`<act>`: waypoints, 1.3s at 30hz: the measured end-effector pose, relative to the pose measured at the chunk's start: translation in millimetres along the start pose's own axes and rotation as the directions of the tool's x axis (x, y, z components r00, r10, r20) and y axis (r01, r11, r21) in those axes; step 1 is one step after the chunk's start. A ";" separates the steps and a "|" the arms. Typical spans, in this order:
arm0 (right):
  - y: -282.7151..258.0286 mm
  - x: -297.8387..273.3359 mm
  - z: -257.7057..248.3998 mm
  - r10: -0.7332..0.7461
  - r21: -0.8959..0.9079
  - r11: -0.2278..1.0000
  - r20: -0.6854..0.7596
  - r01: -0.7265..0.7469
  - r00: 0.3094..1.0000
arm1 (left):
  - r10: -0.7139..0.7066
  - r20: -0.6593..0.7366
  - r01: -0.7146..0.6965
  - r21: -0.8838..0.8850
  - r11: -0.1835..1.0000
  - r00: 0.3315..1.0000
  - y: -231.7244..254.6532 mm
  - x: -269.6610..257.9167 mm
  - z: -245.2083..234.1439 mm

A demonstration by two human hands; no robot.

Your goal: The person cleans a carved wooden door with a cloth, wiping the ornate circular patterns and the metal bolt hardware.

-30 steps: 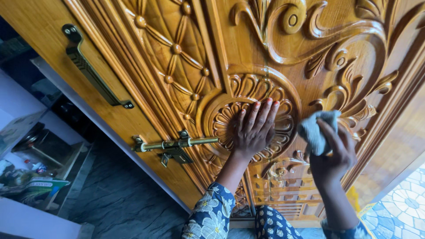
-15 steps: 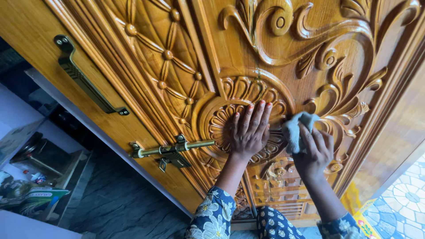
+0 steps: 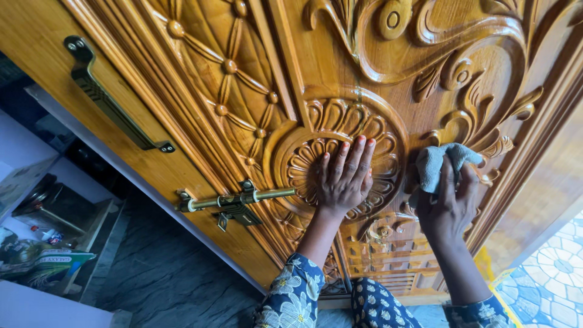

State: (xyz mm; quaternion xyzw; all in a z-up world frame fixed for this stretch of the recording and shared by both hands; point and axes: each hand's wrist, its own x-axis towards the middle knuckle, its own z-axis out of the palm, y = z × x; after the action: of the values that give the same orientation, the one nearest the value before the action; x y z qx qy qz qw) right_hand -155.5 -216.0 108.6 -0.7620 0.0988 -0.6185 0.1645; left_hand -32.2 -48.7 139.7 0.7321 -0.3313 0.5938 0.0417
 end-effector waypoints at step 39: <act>42.4 -30.3 -9.9 -0.049 -0.034 0.998 -0.032 0.048 0.998 | 0.000 -0.005 0.001 0.024 1.000 1.000 1.8 -3.4 1.6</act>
State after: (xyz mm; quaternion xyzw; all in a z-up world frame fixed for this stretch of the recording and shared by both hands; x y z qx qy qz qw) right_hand -169.4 -245.9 67.0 -0.7564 0.0935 -0.6332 0.1349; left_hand -32.1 -49.3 135.6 0.7310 -0.3238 0.5997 0.0339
